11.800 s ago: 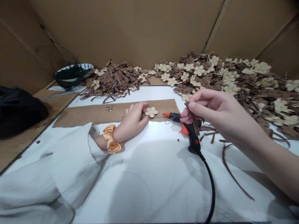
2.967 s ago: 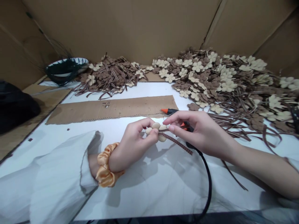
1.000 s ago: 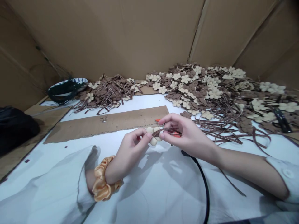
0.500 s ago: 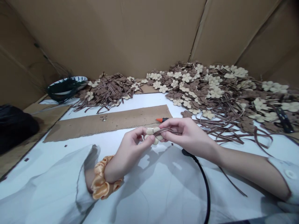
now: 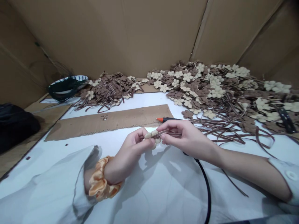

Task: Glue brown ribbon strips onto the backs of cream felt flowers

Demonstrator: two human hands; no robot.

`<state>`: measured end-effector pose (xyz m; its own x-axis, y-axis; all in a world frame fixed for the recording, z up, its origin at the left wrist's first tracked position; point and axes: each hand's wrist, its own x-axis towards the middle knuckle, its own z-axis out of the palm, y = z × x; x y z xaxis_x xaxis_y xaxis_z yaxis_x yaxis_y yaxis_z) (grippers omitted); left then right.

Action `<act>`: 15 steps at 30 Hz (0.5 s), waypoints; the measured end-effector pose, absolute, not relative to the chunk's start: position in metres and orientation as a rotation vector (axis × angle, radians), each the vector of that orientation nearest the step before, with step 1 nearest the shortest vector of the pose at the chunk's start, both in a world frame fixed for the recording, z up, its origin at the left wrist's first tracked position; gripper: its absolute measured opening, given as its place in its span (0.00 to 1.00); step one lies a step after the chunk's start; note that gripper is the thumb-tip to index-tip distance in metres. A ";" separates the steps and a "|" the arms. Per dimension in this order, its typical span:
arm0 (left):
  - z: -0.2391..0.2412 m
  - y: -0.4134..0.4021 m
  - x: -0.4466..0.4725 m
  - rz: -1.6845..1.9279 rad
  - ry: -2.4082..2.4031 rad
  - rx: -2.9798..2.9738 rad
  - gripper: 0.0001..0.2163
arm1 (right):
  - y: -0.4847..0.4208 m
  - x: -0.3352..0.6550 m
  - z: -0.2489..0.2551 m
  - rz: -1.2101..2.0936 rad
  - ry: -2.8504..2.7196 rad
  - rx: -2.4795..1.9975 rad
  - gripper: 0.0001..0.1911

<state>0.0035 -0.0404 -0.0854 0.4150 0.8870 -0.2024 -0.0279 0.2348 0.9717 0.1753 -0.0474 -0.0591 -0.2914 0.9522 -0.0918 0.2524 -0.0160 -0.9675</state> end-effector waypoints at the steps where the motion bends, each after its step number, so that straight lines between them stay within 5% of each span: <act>1: -0.086 -0.041 0.004 0.787 0.939 1.133 0.11 | -0.047 0.176 -0.058 1.326 -1.600 -1.278 0.06; 8: -0.087 -0.041 0.006 0.823 0.904 1.079 0.02 | -0.045 0.181 -0.057 1.209 -1.535 -1.222 0.11; 15: -0.085 -0.042 0.004 0.558 0.766 1.244 0.06 | -0.046 0.181 -0.060 1.227 -1.507 -1.159 0.10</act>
<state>0.0044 -0.0418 -0.0845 0.6350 0.7440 -0.2079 0.0303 0.2449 0.9691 0.1806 -0.0456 -0.0595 -0.2085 0.9763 0.0575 0.1415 0.0882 -0.9860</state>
